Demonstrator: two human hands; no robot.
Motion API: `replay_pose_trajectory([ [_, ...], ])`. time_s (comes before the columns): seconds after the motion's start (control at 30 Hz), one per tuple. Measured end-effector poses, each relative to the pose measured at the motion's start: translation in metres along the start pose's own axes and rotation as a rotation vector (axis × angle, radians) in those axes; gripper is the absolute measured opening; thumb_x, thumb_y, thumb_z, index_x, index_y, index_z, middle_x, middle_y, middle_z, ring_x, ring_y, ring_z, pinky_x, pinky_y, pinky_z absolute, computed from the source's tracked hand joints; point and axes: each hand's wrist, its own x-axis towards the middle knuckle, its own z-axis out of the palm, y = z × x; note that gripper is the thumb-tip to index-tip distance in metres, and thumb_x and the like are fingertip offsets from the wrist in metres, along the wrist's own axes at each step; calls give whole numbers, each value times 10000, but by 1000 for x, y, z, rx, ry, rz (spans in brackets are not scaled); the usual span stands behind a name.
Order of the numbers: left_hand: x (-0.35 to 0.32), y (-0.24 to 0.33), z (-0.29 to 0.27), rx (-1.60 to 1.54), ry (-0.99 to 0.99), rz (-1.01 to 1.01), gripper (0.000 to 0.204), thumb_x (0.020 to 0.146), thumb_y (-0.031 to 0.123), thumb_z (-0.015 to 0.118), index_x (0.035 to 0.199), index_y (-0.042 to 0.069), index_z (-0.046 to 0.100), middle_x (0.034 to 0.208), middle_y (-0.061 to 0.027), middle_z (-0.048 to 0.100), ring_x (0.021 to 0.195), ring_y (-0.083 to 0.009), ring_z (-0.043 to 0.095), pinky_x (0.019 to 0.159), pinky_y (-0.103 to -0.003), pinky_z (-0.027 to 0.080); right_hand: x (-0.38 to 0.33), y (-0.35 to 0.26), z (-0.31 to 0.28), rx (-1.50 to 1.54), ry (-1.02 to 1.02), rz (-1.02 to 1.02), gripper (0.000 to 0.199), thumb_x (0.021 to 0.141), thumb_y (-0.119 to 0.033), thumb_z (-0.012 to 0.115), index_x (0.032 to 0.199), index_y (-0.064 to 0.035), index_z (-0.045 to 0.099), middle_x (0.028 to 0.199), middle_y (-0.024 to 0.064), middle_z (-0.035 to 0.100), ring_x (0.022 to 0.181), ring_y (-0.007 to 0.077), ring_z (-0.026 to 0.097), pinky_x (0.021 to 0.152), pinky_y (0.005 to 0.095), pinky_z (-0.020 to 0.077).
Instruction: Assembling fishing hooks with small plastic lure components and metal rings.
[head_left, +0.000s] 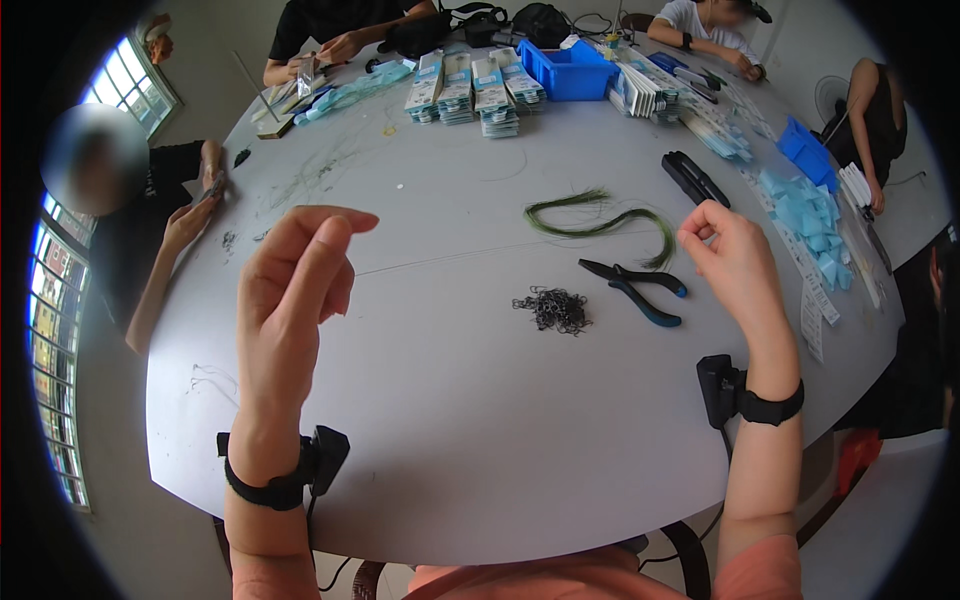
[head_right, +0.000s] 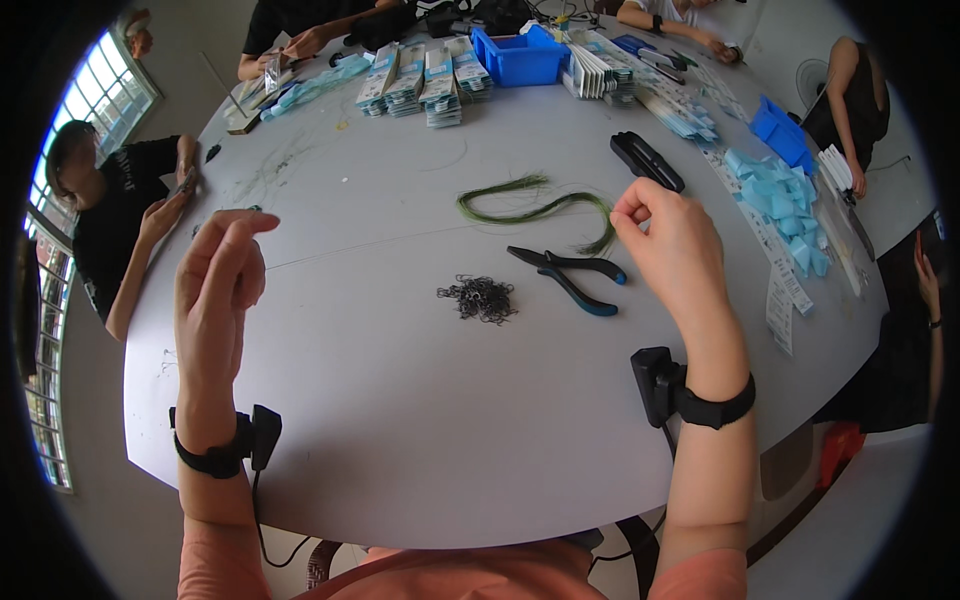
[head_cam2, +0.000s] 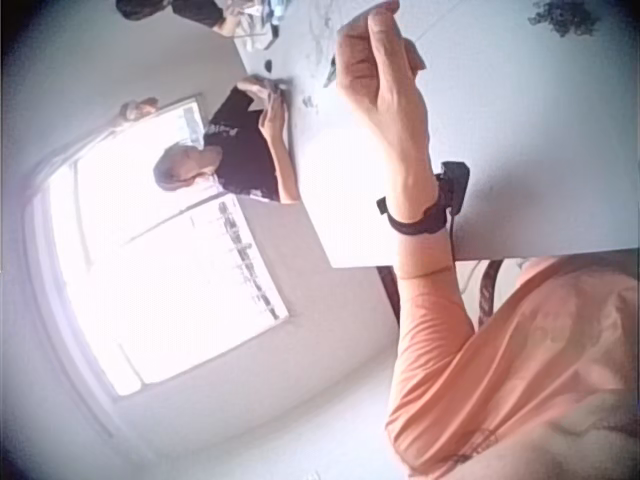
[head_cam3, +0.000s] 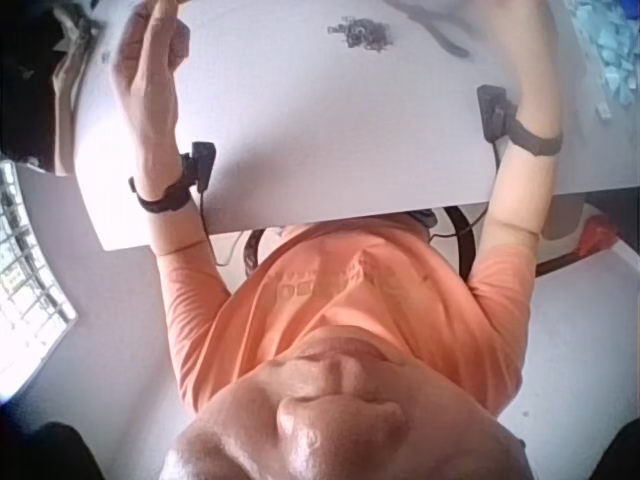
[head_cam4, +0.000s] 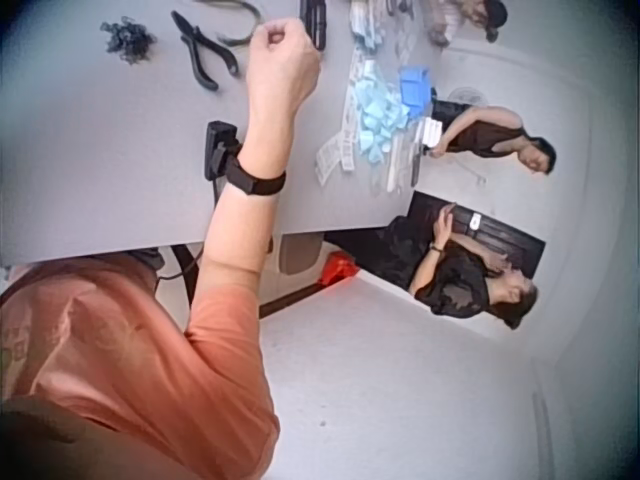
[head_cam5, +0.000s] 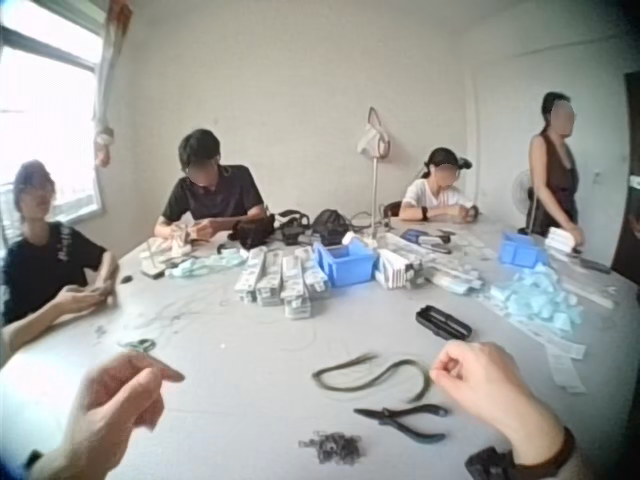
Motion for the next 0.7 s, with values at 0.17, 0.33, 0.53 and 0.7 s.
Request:
replay_pose_trajectory([
  [0.17,0,-3,-7,657,-140,-17,147,874,97,784,997,22,752,659,-13,563,580,-89,464,543,-257,371,-2,-5,-1,3,-58,18,98,902,-93,687,904,-8,640,747,28,657,561,86,599,547,251,463],
  [0.33,3,-12,-8,689,-208,-16,76,849,32,773,871,-28,731,740,-78,652,641,-141,595,616,-280,500,-2,-5,0,25,-46,-6,105,908,-98,686,907,-5,638,754,34,661,567,85,604,547,252,484],
  [0.53,3,-14,-16,652,-204,2,70,860,14,749,864,-44,710,767,-83,673,680,-162,628,652,-286,520,0,2,-1,5,-47,1,100,911,-87,680,900,-2,628,767,46,666,570,84,603,555,256,513],
  [0.7,6,-16,-20,675,-170,34,43,857,7,727,871,-25,703,778,-86,694,698,-165,632,673,-297,525,0,6,-2,-30,-63,33,92,913,-80,671,896,-3,625,776,49,671,582,81,603,560,263,528],
])
